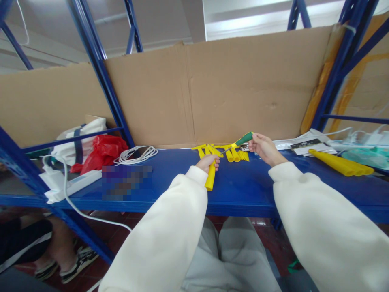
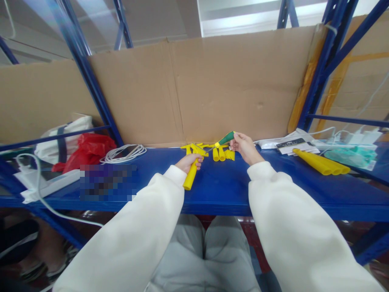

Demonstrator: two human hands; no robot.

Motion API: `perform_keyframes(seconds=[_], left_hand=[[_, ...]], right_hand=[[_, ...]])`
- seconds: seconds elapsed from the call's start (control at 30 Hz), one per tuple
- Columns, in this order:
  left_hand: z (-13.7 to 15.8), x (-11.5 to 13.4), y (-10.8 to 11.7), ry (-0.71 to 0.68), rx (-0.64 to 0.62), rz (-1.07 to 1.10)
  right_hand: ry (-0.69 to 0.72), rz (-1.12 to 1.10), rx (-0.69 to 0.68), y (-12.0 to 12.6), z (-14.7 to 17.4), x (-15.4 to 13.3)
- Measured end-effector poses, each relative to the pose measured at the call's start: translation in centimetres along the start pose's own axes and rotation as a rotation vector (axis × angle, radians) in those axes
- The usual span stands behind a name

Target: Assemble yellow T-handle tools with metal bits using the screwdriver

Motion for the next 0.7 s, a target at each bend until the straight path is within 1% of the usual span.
perform_keyframes(seconds=[0.2, 0.37, 0.53, 0.7], left_hand=[[0.15, 0.05, -0.05, -0.006, -0.017, -0.011], [0.06, 0.03, -0.03, -0.012, -0.010, -0.011], [0.00, 0.01, 0.02, -0.015, -0.013, -0.021], [-0.03, -0.06, 0.06, -0.016, 0.001, -0.015]], right_hand=[[0.001, 0.006, 0.121, 0.34, -0.38, 0.40], [-0.001, 0.022, 0.152, 0.53, -0.74, 0.70], [0.018, 0.039, 0.115, 0.58, -0.70, 0.64], [0.021, -0.014, 0.001, 0.08, -0.09, 0.09]])
Point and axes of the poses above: each hand's wrist, its own z-axis away from the middle knuckle, its own y-axis out of the back of the hand, x = y × z, the point moved 1 cm from there along -z, towards the middle knuckle, and after that the axes turned 8 degrees about -y, right-handed, at the moved point
